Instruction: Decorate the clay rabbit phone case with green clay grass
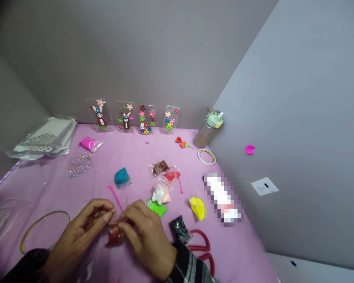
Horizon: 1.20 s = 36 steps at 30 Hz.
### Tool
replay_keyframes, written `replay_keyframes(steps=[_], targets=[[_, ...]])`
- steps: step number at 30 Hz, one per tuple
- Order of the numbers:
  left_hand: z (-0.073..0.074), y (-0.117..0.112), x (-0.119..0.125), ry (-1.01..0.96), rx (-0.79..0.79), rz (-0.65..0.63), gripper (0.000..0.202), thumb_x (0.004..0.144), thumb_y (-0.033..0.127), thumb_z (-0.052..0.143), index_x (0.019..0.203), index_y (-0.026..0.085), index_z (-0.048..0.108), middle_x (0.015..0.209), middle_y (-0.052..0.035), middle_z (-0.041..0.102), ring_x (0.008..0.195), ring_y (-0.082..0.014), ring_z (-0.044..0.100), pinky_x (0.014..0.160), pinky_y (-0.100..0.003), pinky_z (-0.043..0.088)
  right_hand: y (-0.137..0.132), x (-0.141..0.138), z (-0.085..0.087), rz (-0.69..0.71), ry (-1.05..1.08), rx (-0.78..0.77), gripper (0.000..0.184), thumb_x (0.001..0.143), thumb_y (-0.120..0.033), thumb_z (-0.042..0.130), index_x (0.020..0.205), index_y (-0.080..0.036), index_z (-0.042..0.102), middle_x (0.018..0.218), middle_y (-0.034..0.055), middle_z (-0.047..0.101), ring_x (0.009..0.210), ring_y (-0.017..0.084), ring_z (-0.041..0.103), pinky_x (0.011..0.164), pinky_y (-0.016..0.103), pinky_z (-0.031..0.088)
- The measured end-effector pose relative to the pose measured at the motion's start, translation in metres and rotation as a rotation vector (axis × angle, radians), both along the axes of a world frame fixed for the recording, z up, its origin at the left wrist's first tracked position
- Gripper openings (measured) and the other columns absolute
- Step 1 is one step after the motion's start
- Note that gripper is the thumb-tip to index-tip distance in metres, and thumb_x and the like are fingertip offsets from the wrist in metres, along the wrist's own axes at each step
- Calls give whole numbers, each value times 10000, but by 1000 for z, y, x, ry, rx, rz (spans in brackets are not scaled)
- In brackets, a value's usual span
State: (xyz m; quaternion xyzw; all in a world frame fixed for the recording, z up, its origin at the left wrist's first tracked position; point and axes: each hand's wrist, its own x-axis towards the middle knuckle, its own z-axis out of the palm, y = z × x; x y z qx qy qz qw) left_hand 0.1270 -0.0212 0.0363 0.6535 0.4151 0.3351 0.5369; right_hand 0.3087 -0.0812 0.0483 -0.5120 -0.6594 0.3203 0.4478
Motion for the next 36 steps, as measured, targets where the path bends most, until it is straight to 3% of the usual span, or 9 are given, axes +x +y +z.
replay_keyframes(steps=[3,6,12,17,22,26,28,32,36], targets=[[-4,4,-3,41,218,-126,80,956,267,603,999,276,670,947,13,683,892,-137,679,801,-191,541,0,2,-1,-16,-21,17,105,964,-86,627,933,-183,654,909,29,645,873,145,618,790,247,486],[-5,7,-6,69,369,-233,132,941,179,624,1001,290,662,951,21,667,925,-131,663,839,-181,526,0,3,-2,0,-48,42,107,976,-90,604,935,-175,652,918,44,646,878,150,619,791,249,489],[-3,6,-9,67,476,-285,249,978,86,502,1052,286,631,1003,-5,646,946,-127,671,841,-179,551,-3,3,-3,27,-110,120,126,997,-114,575,969,-177,680,947,58,641,876,145,626,779,232,505],[-10,7,-12,169,569,-261,226,982,134,523,1088,289,649,1096,-21,647,995,-142,687,843,-191,558,-2,2,-6,4,-162,165,137,1003,-128,564,989,-186,687,962,59,637,871,149,628,753,238,517],[-13,7,-11,248,425,-266,38,971,236,576,982,257,606,1038,-21,667,931,-168,685,813,-245,553,-1,2,-8,13,-167,119,144,1012,-143,540,995,-201,671,986,64,634,883,163,633,758,264,536],[-7,4,-9,162,231,-278,126,970,227,554,851,248,590,959,-7,665,915,-161,666,822,-238,537,0,3,-5,41,-239,-21,178,1006,-178,572,1155,-220,660,1059,78,625,949,193,633,817,317,543],[-4,4,-9,125,188,-284,145,962,222,555,833,249,616,942,-7,669,897,-161,666,811,-231,533,0,4,-4,62,-234,-44,155,997,-181,594,1123,-220,675,1045,67,624,946,188,629,822,313,535],[-3,7,-8,91,215,-270,175,970,244,553,821,255,644,892,-5,666,855,-157,664,776,-217,526,1,6,-1,51,-121,-37,97,991,-171,611,930,-193,684,928,33,621,882,156,619,797,269,511],[-4,8,-7,54,283,-261,186,979,227,542,839,264,658,836,4,655,791,-144,654,723,-200,525,1,7,1,60,-142,-48,107,1002,-183,593,932,-183,674,920,40,630,868,160,616,786,268,502]])
